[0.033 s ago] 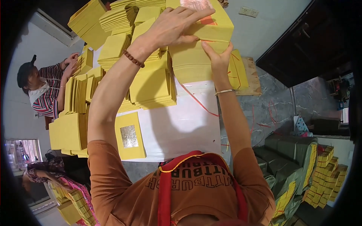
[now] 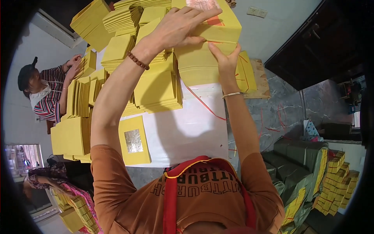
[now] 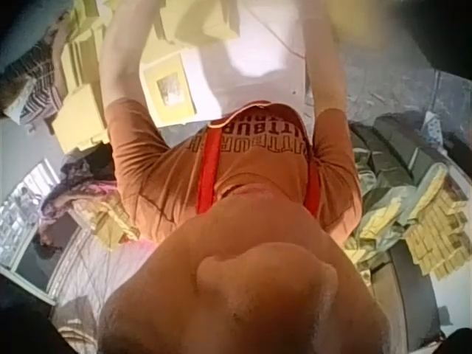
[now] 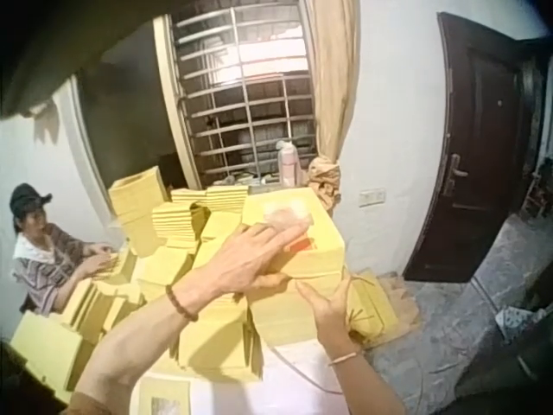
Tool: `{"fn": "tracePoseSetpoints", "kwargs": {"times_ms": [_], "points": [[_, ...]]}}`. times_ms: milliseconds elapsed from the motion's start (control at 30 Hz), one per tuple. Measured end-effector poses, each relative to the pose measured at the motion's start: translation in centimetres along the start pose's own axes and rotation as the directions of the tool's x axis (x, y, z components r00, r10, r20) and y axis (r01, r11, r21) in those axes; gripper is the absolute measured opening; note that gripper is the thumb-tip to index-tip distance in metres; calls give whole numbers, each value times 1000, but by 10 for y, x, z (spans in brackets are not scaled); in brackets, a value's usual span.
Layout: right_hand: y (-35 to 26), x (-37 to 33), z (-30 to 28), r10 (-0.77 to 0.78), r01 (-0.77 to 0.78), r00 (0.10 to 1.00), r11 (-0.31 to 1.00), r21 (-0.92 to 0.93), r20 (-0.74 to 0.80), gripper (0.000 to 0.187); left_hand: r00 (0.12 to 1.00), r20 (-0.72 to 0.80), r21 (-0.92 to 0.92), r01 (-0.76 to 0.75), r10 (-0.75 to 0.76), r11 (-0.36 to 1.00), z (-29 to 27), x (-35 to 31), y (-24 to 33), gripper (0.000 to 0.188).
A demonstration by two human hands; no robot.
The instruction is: Folding and stacking yellow paper sheets with foil centers.
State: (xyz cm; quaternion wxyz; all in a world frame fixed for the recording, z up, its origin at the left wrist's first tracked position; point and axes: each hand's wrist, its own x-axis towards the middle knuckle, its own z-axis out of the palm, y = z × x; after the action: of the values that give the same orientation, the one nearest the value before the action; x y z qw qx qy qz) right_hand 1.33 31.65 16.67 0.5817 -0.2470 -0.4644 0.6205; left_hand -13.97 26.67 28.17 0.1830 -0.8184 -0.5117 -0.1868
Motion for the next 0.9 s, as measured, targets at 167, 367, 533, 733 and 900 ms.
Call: {"fn": "tracePoseSetpoints", "kwargs": {"times_ms": [167, 367, 533, 733, 900], "points": [[0, -1, 0, 27, -27, 999, 1000, -6, -25, 80, 997, -64, 107, -43, 51, 993, 4, 1, 5, 78], [-11, -1, 0, 125, -116, 986, 990, 85, -114, 64, 1000, -8, 147, 12, -11, 989, 4, 4, 6, 75], [-16, 10, -15, 201, -196, 977, 977, 84, -66, 60, 1000, 4, 156, 2, -3, 988, -1, 4, 11, 71], [-29, 22, -17, 59, -62, 998, 995, -76, -36, 55, 999, 32, 297, 27, -38, 955, 5, 13, 17, 64], [-20, 34, -25, -27, 26, 1000, 975, -220, -2, 54, 1000, 26, 322, 8, -18, 947, 8, 13, 20, 62]]}}
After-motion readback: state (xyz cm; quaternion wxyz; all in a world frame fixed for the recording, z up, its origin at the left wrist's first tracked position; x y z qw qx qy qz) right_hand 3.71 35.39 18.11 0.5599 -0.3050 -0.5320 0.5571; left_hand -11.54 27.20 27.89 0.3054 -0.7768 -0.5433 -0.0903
